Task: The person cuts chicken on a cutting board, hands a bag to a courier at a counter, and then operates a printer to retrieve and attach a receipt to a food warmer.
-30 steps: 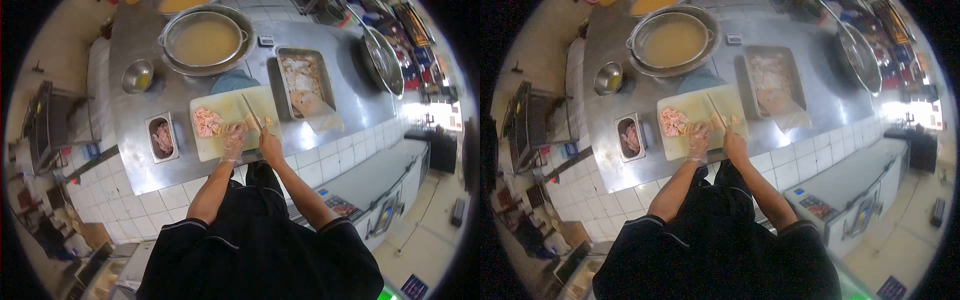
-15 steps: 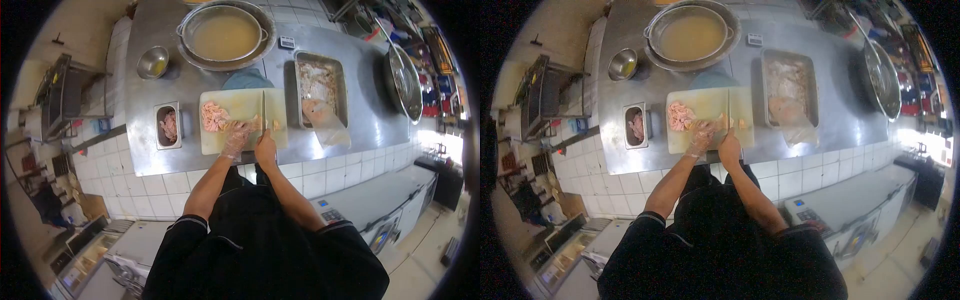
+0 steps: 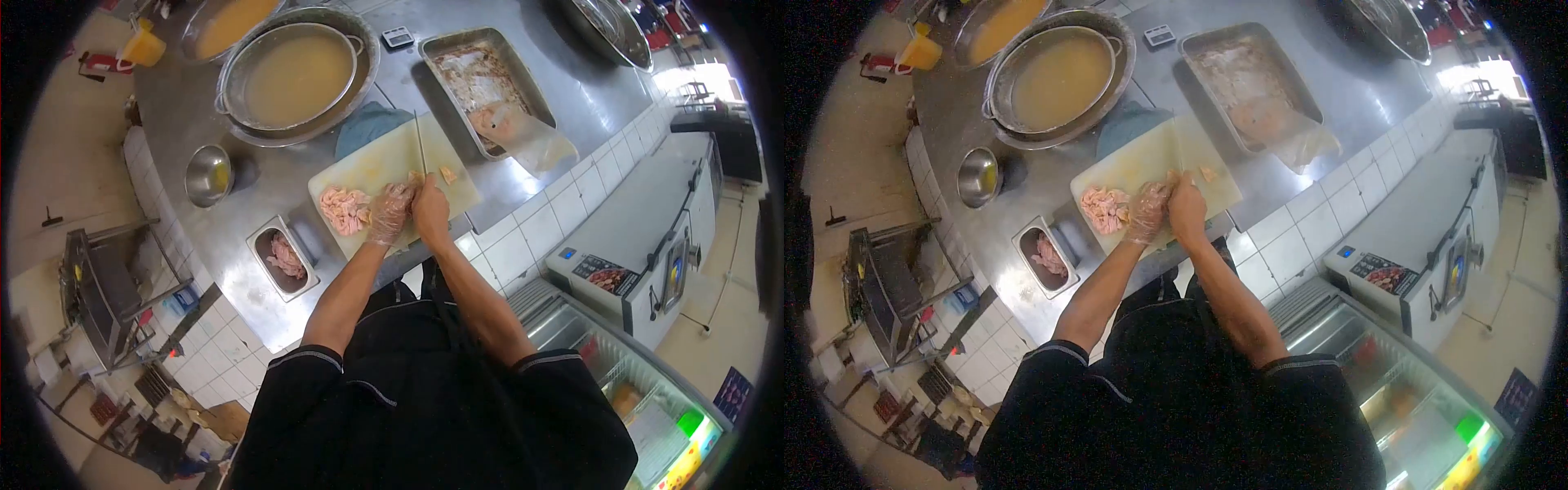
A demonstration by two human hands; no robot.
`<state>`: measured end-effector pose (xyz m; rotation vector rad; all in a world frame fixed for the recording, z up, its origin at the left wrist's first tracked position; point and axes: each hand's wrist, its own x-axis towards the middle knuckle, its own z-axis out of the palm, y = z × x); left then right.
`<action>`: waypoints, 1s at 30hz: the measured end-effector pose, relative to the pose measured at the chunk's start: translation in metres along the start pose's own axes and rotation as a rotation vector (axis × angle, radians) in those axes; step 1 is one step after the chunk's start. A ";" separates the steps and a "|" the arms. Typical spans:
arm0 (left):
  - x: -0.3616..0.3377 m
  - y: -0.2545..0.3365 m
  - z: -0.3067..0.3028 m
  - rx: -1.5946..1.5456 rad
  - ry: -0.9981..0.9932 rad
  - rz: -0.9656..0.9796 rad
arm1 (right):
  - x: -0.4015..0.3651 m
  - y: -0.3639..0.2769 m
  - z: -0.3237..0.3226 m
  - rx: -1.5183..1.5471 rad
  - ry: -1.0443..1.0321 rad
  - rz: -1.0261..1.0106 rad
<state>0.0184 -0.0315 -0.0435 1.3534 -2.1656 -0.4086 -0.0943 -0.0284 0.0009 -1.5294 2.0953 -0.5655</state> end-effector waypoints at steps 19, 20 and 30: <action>0.007 -0.004 0.015 0.180 0.103 0.093 | -0.133 0.032 -0.010 0.013 -0.132 0.178; 0.009 -0.004 0.014 0.181 0.107 0.089 | -0.135 0.035 -0.010 0.005 -0.146 0.201; -0.016 0.023 0.001 0.108 0.100 -0.113 | -0.074 0.058 -0.032 -0.018 -0.042 -0.001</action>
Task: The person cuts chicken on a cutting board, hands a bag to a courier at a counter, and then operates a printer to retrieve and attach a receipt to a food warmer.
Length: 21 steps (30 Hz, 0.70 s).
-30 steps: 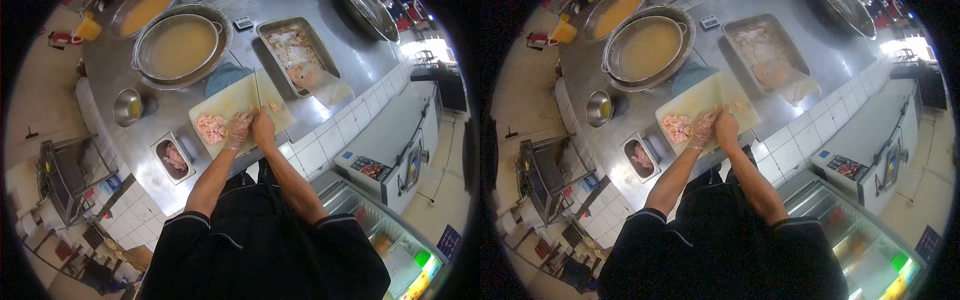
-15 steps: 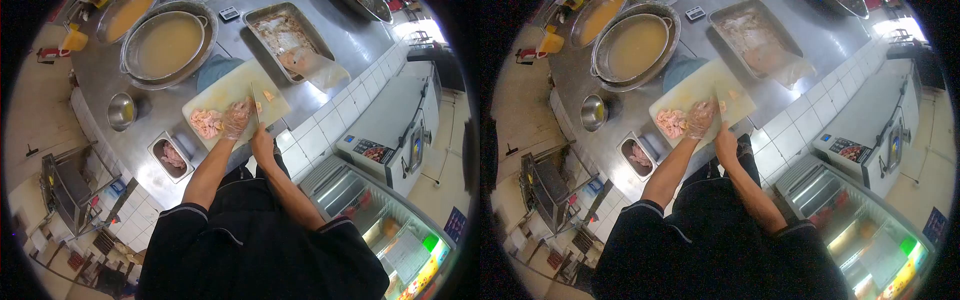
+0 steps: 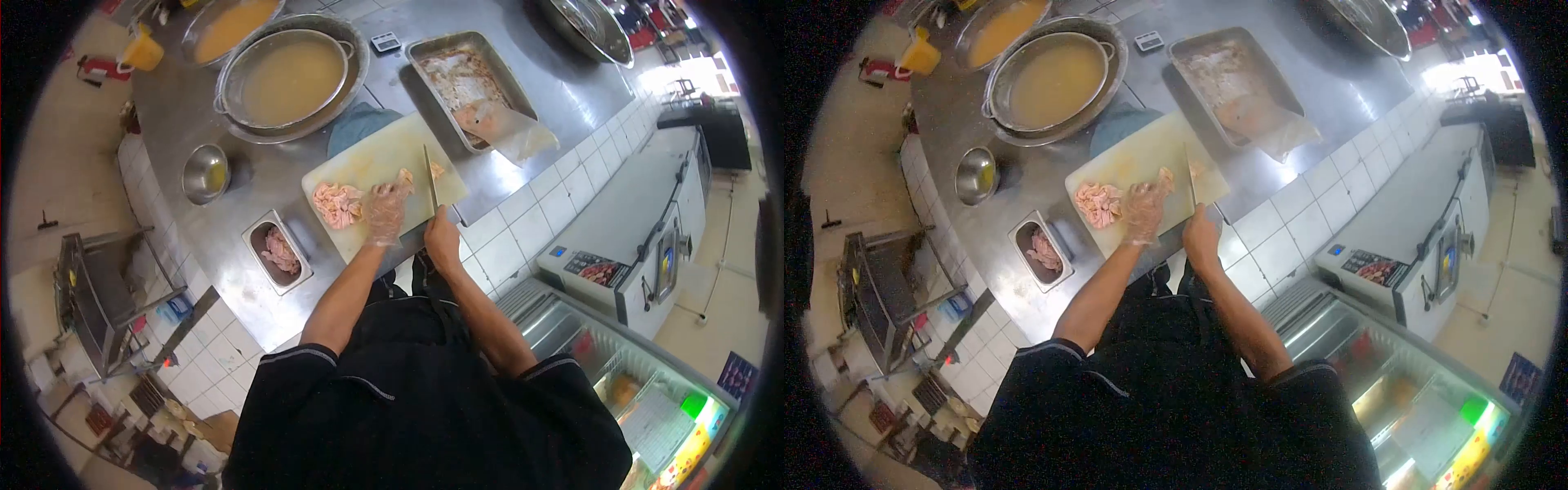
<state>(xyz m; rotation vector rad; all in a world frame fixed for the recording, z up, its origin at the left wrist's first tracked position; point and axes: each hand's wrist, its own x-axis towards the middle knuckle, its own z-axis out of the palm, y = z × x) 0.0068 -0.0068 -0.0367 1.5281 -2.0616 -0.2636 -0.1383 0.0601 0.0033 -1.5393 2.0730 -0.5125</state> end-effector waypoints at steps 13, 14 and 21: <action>-0.023 0.018 -0.002 -0.135 0.228 -0.288 | 0.099 -0.024 0.003 -0.242 -0.301 -0.528; -0.021 0.019 0.000 -0.150 0.242 -0.311 | 0.106 -0.024 0.010 -0.266 -0.329 -0.537; -0.022 0.018 0.010 -0.061 0.295 -0.299 | 0.099 -0.010 0.006 -0.335 -0.437 -0.492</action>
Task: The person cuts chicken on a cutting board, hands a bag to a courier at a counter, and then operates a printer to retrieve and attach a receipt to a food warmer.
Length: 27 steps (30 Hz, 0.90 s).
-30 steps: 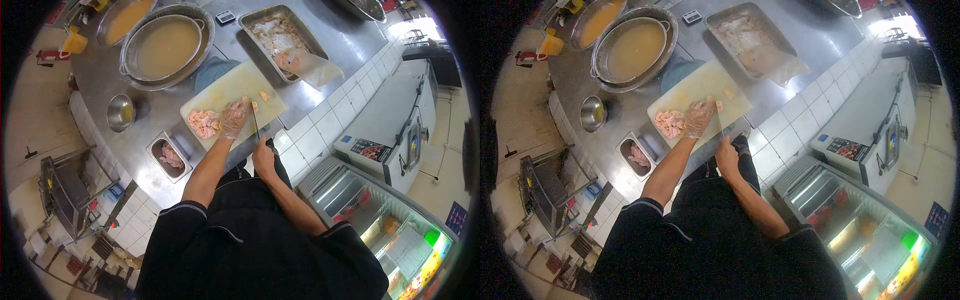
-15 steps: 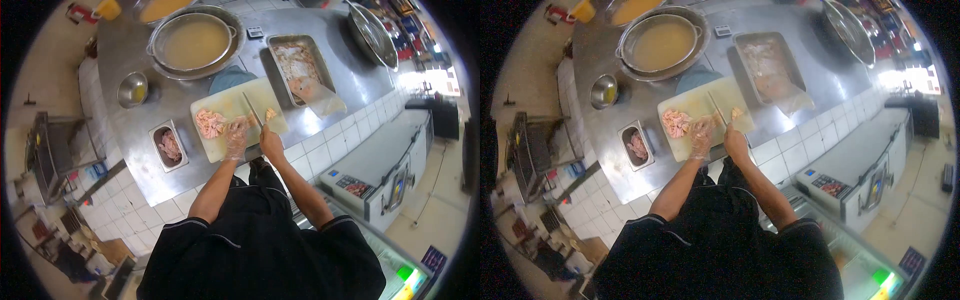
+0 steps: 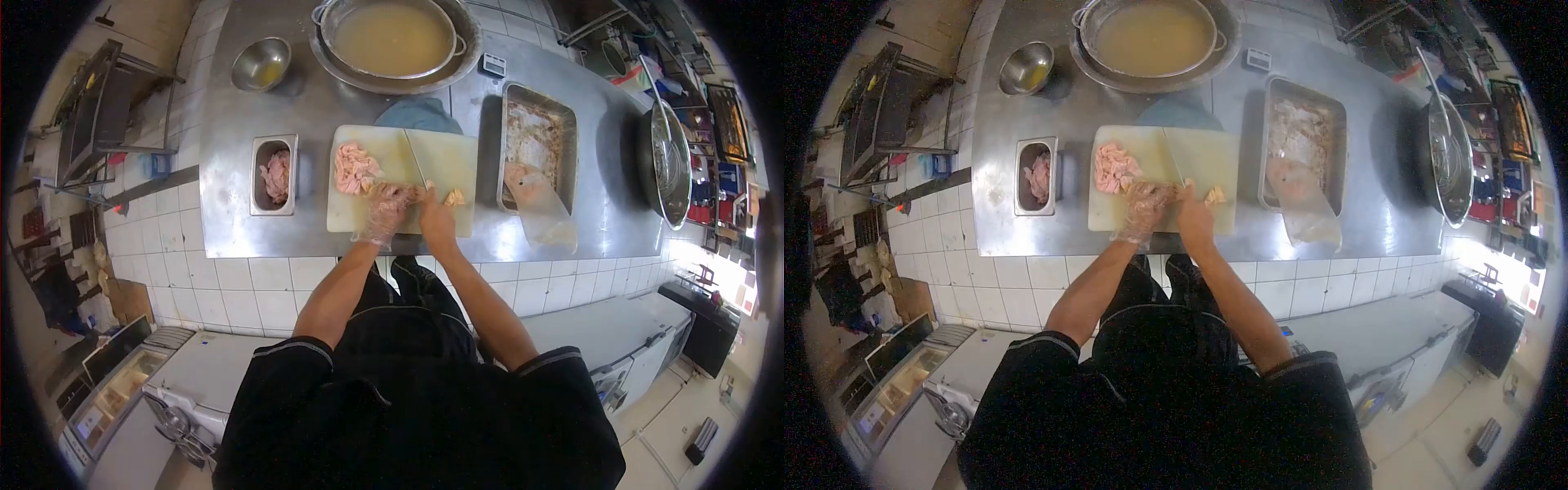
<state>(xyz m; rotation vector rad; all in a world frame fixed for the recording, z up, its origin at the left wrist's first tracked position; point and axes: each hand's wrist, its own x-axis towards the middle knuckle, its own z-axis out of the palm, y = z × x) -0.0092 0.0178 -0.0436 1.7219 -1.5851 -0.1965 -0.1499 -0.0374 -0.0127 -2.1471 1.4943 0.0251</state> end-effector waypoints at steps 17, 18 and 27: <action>-0.004 -0.005 0.006 -0.065 0.043 -0.043 | -0.100 0.060 -0.017 0.097 -0.030 -0.026; -0.004 -0.005 0.003 -0.061 0.008 -0.059 | -0.090 0.055 -0.015 0.110 0.004 -0.031; -0.011 -0.021 -0.011 -0.088 -0.072 0.004 | -0.049 -0.007 0.013 0.260 0.217 0.051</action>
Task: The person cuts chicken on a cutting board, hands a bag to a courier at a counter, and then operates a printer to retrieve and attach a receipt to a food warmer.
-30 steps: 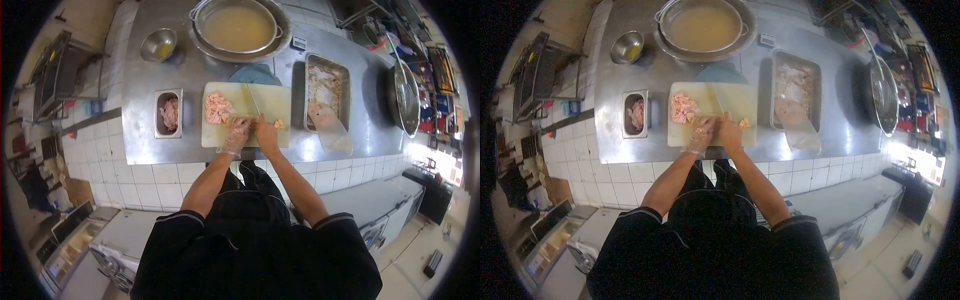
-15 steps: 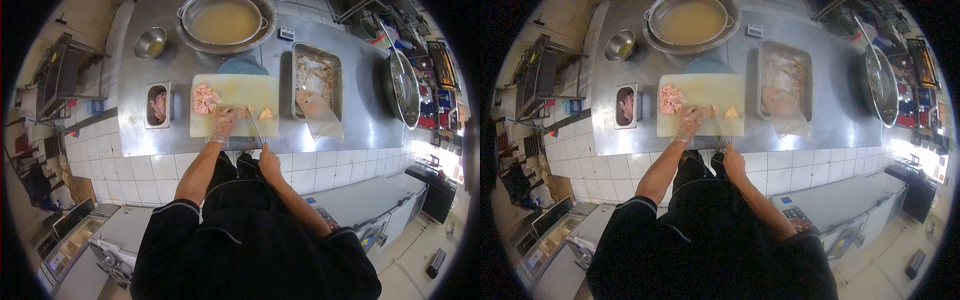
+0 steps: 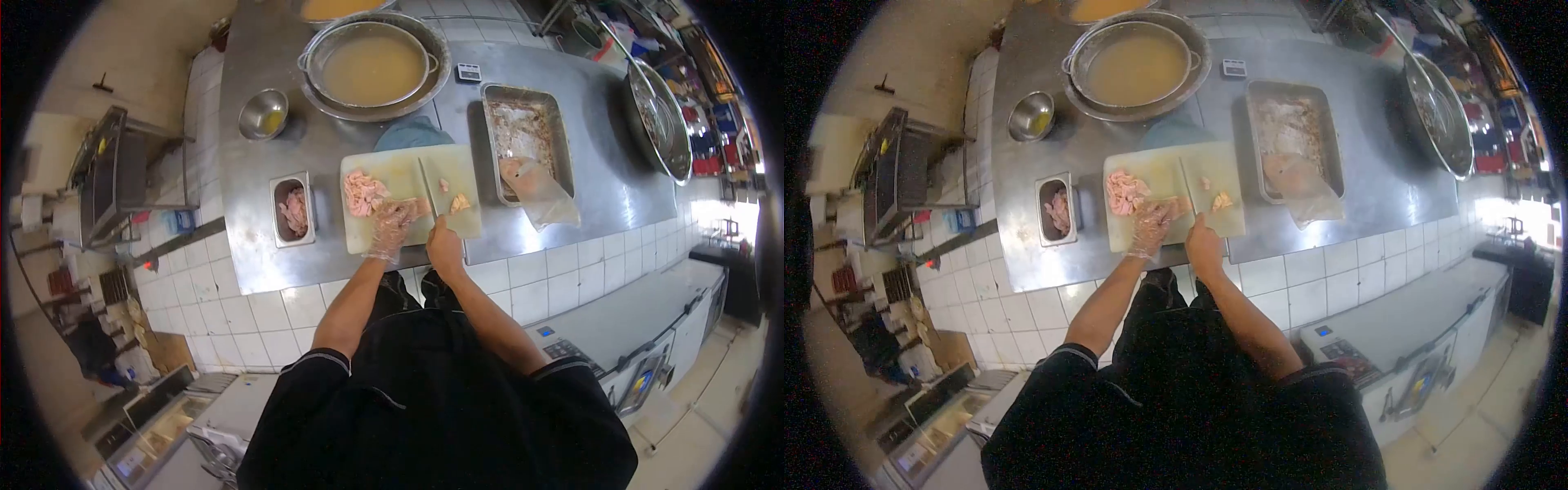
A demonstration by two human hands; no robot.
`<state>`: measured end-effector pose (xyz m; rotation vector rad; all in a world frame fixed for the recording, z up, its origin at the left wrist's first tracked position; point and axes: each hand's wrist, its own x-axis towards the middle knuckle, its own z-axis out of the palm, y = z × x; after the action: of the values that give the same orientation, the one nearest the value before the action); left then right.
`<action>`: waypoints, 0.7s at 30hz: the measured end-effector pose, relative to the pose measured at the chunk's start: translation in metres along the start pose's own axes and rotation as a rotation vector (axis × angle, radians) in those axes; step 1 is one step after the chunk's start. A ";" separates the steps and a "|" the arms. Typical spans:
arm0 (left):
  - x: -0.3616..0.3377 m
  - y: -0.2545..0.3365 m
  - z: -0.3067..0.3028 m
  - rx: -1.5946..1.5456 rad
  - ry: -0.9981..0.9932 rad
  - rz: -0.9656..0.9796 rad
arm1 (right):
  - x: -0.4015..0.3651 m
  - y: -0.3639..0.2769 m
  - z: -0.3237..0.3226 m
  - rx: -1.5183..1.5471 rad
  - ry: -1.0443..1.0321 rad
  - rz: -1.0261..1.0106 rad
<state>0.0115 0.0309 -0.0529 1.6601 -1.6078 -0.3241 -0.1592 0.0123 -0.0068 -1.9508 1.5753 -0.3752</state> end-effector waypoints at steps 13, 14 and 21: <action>0.016 -0.019 0.005 0.013 -0.078 0.133 | 0.013 -0.053 0.031 -0.024 0.005 0.276; 0.019 -0.019 0.007 0.029 -0.055 0.160 | 0.005 -0.052 0.033 -0.005 0.018 0.290; 0.019 -0.025 0.018 0.074 0.037 0.225 | -0.090 -0.058 0.039 0.009 -0.040 0.468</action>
<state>0.0211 0.0046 -0.0754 1.5117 -1.7768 -0.1194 -0.1152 0.1155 0.0111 -1.5059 1.9287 -0.1465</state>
